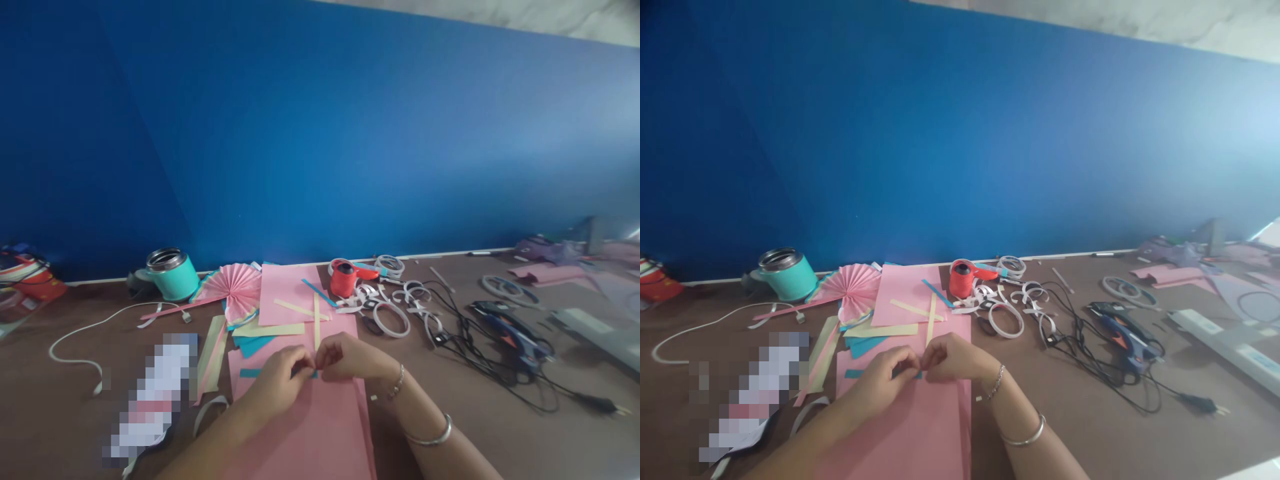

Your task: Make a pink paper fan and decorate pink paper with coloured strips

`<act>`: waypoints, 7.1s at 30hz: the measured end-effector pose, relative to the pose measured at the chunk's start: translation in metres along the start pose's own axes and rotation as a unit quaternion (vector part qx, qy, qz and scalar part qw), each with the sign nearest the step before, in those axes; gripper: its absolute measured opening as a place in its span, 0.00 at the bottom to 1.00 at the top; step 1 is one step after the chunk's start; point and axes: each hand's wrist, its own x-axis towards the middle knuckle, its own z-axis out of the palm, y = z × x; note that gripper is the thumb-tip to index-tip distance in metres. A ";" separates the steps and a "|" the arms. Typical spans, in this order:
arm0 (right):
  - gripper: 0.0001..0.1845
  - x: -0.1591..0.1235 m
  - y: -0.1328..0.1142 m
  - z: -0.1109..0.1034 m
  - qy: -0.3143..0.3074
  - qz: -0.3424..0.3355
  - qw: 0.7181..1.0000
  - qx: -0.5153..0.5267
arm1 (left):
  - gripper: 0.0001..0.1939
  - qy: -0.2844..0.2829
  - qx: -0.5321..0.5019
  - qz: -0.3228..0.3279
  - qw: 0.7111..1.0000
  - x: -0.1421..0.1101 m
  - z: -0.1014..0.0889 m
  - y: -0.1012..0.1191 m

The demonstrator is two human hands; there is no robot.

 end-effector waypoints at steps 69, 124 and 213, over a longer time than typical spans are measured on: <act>0.11 0.004 0.001 0.014 0.191 -0.142 0.940 -0.243 | 0.04 0.105 -0.060 -0.104 0.987 -0.001 0.002 -0.004; 0.10 -0.020 -0.021 -0.019 0.325 0.000 0.873 -0.364 | 0.08 -0.035 -0.215 -0.201 0.955 0.006 -0.018 -0.012; 0.09 0.012 -0.002 0.029 0.284 0.005 0.900 -0.332 | 0.23 0.063 0.500 0.060 0.861 -0.035 0.068 -0.029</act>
